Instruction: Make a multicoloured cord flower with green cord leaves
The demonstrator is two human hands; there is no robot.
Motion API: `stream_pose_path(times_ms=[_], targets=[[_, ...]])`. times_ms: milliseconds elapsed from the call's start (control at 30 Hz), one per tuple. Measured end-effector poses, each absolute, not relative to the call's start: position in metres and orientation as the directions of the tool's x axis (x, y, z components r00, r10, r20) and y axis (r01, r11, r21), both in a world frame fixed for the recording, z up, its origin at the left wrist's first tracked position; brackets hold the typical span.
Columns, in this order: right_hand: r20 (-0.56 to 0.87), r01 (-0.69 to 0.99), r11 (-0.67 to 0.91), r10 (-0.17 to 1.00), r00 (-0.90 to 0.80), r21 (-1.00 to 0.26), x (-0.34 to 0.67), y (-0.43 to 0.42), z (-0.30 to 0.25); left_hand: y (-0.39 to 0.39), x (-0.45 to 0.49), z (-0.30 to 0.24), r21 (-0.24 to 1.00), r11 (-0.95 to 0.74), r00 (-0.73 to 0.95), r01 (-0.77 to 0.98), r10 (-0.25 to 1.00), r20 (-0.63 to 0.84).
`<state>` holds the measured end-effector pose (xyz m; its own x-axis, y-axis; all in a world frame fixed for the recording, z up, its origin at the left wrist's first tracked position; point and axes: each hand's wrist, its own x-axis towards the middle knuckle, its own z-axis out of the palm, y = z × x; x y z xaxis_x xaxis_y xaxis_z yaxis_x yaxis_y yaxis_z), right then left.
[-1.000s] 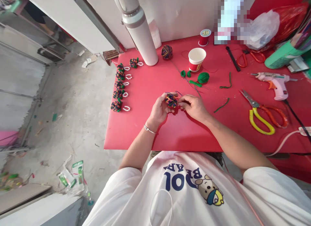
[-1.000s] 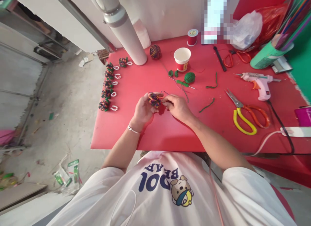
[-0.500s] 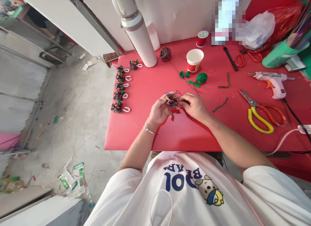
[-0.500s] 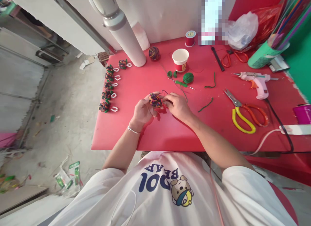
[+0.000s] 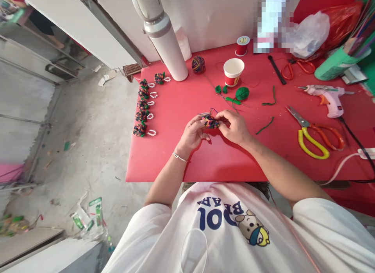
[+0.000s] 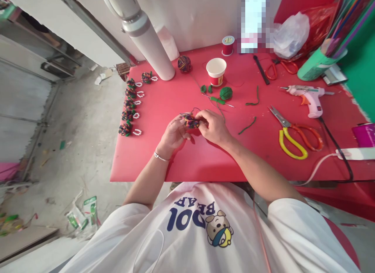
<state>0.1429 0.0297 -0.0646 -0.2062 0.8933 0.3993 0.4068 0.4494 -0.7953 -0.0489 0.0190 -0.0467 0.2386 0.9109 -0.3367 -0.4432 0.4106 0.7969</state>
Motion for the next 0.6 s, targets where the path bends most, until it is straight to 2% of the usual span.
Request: stream_pose_path(times_ms=[167, 333, 433, 600], targets=[[0.454, 0.391, 0.522, 0.853, -0.258, -0.758, 0.145, 0.023, -0.058, 0.017, -0.049, -0.049, 0.807, 0.402, 0.247, -0.433, 0.914, -0.323], [0.627, 0.544, 0.665, 0.722, -0.293, -0.512, 0.147, 0.021, -0.055, 0.017, -0.047, -0.052, 0.788, 0.380, 0.236, -0.485, 0.924, -0.301], [0.626, 0.576, 0.687, 0.697, -0.350, -0.442, 0.147, 0.021, -0.056, 0.016, -0.042, -0.052, 0.778, 0.361, 0.200, -0.513, 0.932, -0.301], [0.614, 0.534, 0.730, 0.667, -0.421, -0.427, 0.146, 0.022, -0.060, 0.016, -0.038, -0.050, 0.735, 0.386, 0.206, -0.557, 0.922, -0.328]])
